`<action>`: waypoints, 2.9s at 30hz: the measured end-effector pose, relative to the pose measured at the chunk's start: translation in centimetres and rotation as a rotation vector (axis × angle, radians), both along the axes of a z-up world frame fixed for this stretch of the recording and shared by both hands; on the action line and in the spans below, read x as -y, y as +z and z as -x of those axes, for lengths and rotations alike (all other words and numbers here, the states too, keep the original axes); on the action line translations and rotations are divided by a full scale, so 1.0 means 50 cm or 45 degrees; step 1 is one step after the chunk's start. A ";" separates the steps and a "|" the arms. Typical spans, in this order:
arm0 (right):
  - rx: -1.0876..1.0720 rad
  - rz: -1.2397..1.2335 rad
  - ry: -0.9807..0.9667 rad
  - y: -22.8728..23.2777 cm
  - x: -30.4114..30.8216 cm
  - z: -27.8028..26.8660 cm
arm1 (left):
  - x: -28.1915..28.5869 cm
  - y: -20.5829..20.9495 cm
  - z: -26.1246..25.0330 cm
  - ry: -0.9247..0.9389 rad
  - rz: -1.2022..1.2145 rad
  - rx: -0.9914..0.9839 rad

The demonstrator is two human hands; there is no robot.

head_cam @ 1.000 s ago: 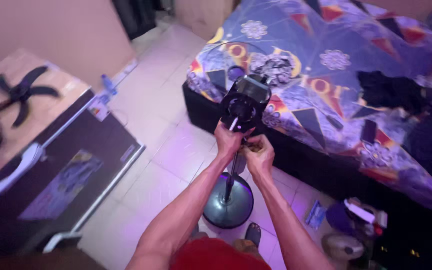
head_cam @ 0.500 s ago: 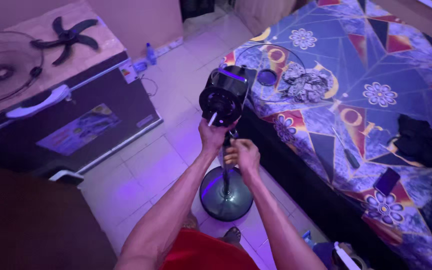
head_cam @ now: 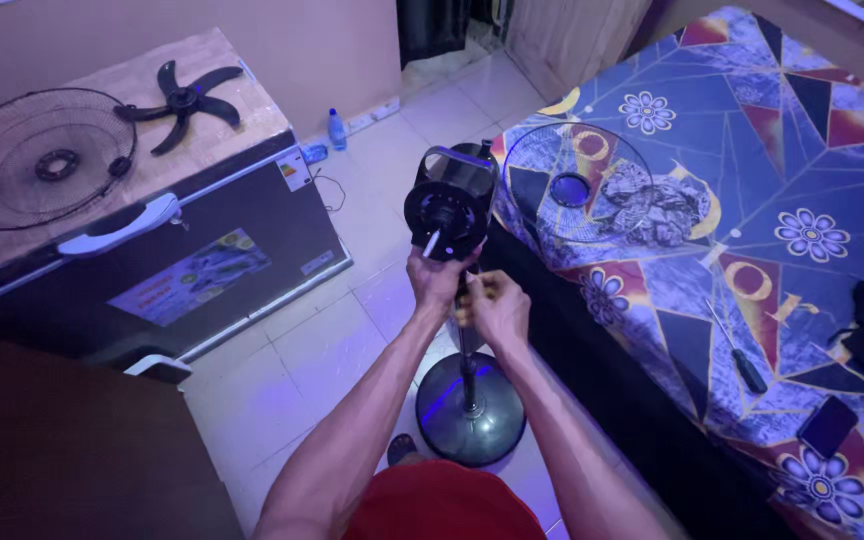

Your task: The person assembles a standing fan by attaching the motor housing to the stand and securing it with a screwdriver. They then attach the fan blades to the motor shaft and secure them with a nut.

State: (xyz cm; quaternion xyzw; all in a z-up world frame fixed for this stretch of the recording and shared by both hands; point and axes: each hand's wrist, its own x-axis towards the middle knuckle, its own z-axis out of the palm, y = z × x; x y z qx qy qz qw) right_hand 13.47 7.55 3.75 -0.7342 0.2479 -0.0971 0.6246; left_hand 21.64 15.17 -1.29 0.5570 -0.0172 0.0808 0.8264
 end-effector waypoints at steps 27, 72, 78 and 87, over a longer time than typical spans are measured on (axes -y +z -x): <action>0.215 0.050 0.534 -0.062 0.053 -0.510 | -0.020 0.034 -0.424 0.404 -0.219 -0.184; 0.143 -0.602 0.040 -0.050 0.088 -1.544 | 0.060 0.089 -1.516 -0.004 -0.298 -0.133; 0.633 0.607 0.009 -0.008 0.148 -1.632 | 0.151 0.118 -1.651 -0.071 -0.209 0.097; 0.232 0.143 -0.253 0.000 0.269 -1.820 | 0.293 0.118 -1.846 -0.383 -0.264 -0.114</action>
